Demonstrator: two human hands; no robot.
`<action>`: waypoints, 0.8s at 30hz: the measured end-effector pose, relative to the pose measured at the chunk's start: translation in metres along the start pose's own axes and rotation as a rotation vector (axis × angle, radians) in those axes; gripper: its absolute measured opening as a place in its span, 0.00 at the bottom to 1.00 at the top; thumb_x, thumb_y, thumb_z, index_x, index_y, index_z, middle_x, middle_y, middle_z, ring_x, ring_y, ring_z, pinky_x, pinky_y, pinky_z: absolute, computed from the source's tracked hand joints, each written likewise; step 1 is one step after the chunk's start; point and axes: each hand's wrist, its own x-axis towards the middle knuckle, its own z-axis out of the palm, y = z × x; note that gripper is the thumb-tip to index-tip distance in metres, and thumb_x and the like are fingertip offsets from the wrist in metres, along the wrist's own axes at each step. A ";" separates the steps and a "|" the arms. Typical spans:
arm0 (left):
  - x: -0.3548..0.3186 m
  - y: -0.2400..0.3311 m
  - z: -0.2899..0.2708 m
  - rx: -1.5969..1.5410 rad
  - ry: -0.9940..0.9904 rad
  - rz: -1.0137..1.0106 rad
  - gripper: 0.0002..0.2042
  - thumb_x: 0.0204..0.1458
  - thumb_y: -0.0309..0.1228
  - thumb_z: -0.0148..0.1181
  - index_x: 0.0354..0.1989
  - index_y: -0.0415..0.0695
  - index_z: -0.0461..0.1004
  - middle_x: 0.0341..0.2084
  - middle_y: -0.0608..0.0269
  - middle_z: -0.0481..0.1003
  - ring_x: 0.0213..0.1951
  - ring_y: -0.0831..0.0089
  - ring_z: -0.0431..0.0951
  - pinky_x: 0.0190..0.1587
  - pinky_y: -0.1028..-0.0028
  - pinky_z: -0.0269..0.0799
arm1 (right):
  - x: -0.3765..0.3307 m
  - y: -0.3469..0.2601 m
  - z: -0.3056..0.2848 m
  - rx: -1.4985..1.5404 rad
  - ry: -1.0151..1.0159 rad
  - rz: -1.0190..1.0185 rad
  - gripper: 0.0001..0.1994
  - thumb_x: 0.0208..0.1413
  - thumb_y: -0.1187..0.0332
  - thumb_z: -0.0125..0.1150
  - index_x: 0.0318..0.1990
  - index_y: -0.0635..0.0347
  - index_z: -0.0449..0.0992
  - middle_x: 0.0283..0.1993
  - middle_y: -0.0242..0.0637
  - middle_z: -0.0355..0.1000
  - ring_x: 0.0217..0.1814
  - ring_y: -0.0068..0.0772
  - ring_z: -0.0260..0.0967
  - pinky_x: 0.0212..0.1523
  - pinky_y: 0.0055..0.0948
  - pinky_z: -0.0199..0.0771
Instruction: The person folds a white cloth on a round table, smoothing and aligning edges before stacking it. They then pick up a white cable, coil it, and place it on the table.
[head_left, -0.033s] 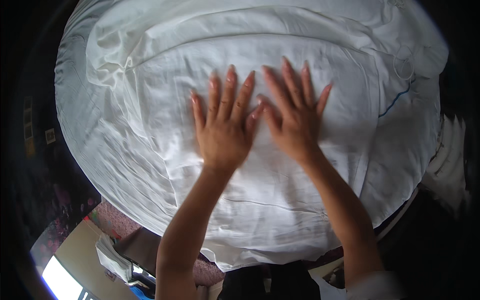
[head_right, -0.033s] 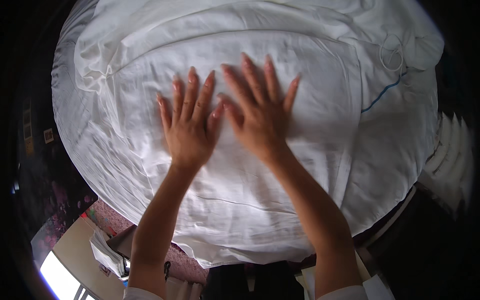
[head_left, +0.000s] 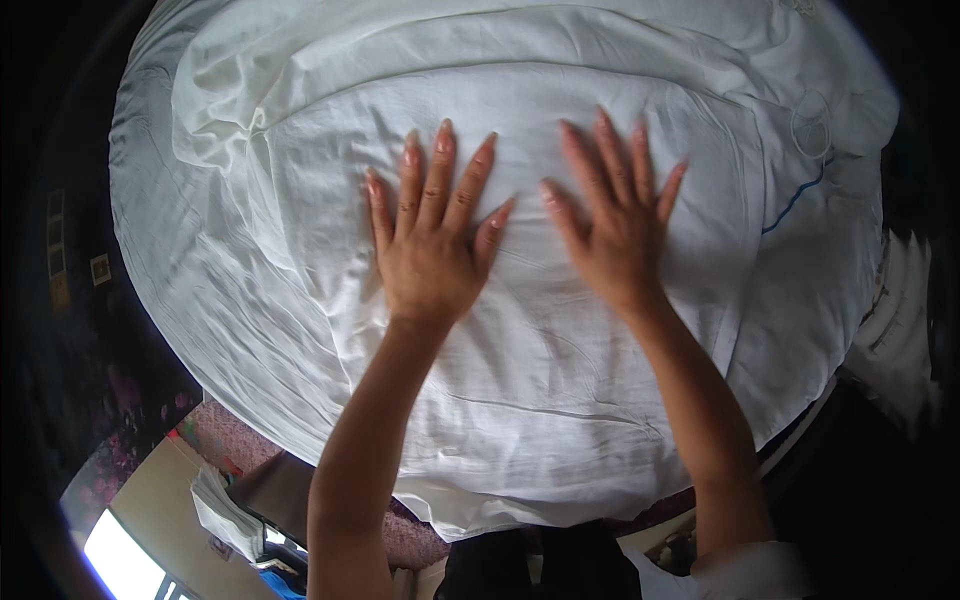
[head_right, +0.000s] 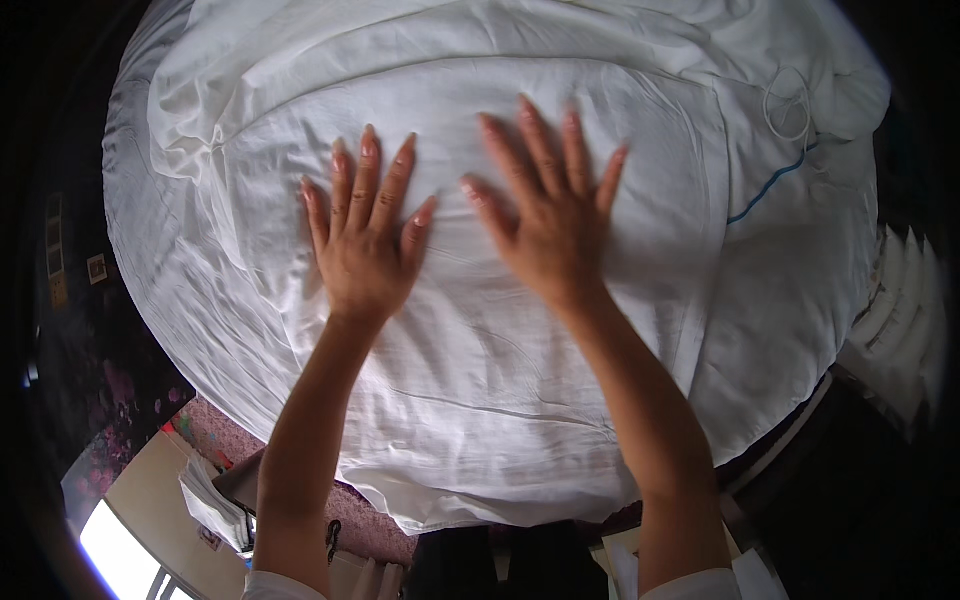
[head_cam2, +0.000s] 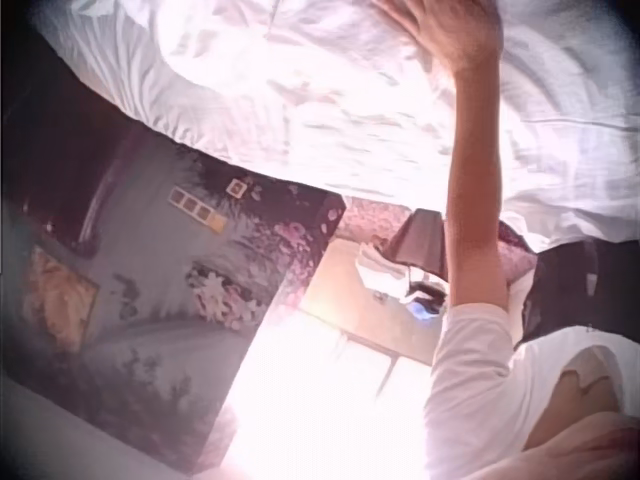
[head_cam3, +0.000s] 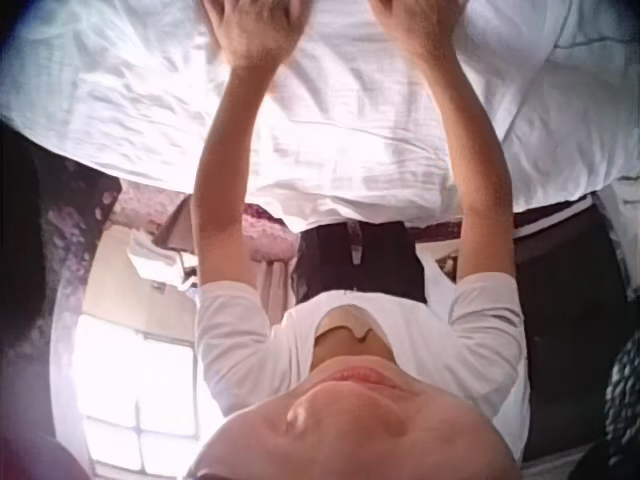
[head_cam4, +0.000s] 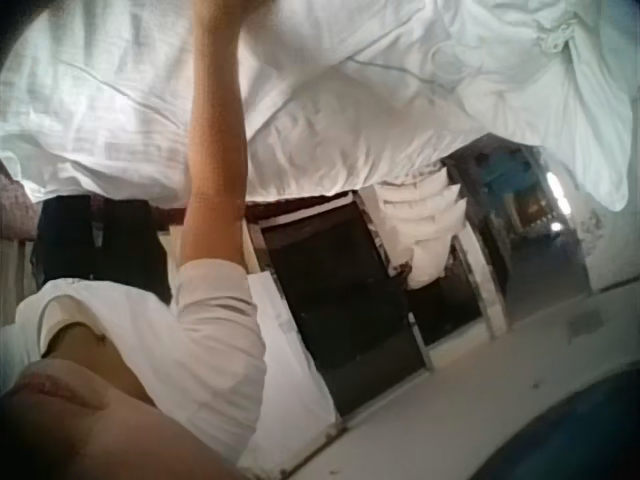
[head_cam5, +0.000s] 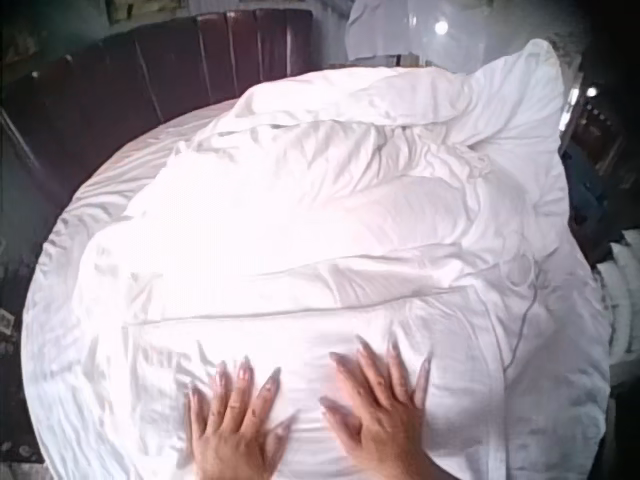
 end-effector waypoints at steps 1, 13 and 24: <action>0.000 -0.011 0.004 -0.005 0.018 0.000 0.26 0.57 0.56 0.37 0.65 0.68 0.52 0.66 0.69 0.49 0.67 0.61 0.46 0.66 0.49 0.37 | -0.002 0.026 0.004 -0.052 0.024 0.040 0.27 0.57 0.41 0.40 0.63 0.33 0.58 0.69 0.25 0.49 0.73 0.40 0.35 0.66 0.61 0.18; -0.041 -0.052 -0.022 -0.286 0.281 -0.181 0.24 0.63 0.43 0.30 0.66 0.47 0.50 0.66 0.57 0.47 0.68 0.51 0.38 0.65 0.49 0.26 | -0.059 0.042 -0.042 0.137 0.195 0.229 0.25 0.60 0.58 0.45 0.66 0.43 0.54 0.72 0.41 0.39 0.74 0.53 0.25 0.61 0.69 0.13; -0.107 0.020 0.001 0.070 -0.109 -0.130 0.23 0.62 0.46 0.34 0.65 0.59 0.54 0.67 0.62 0.48 0.68 0.56 0.42 0.65 0.49 0.26 | -0.144 0.087 -0.036 -0.054 -0.045 0.196 0.25 0.60 0.51 0.42 0.64 0.41 0.58 0.70 0.30 0.48 0.73 0.42 0.35 0.66 0.61 0.23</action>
